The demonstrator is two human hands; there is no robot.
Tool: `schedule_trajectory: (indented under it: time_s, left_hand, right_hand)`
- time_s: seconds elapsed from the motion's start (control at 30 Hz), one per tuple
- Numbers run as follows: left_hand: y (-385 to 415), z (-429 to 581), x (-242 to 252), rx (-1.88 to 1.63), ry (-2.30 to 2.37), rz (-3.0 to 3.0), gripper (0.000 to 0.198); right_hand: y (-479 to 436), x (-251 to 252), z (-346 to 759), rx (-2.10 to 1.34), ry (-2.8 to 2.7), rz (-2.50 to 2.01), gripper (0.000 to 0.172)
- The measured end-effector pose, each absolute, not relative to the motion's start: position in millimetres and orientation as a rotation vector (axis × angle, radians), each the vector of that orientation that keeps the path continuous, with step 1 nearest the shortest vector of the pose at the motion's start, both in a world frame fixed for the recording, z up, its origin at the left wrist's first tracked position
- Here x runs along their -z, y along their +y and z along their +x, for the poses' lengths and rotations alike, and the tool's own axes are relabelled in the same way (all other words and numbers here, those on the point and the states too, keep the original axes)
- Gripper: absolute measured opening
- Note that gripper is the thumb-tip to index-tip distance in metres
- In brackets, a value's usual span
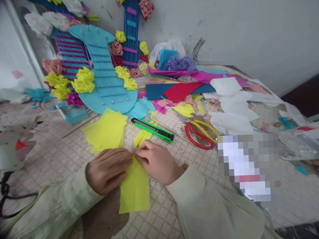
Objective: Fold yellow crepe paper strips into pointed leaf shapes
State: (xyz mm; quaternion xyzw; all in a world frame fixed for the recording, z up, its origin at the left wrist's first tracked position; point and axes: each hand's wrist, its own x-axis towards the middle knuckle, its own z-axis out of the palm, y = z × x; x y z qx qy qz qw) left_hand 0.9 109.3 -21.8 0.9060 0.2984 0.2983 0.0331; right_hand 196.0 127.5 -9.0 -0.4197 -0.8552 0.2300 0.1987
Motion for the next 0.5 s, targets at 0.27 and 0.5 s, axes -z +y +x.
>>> schedule_trajectory:
  time_s: [0.27, 0.5]
  left_hand:
    - [106.8, 2.3, 18.3, -0.861, 0.987, 2.838, 0.023]
    - [106.8, 3.0, 20.2, -0.911, 0.991, 2.837, 0.024]
  right_hand:
    - [127.6, 8.4, 195.7, -0.632, -2.400, -1.183, 0.019]
    - [127.4, 8.9, 195.6, -0.634, -2.394, -1.182, 0.019]
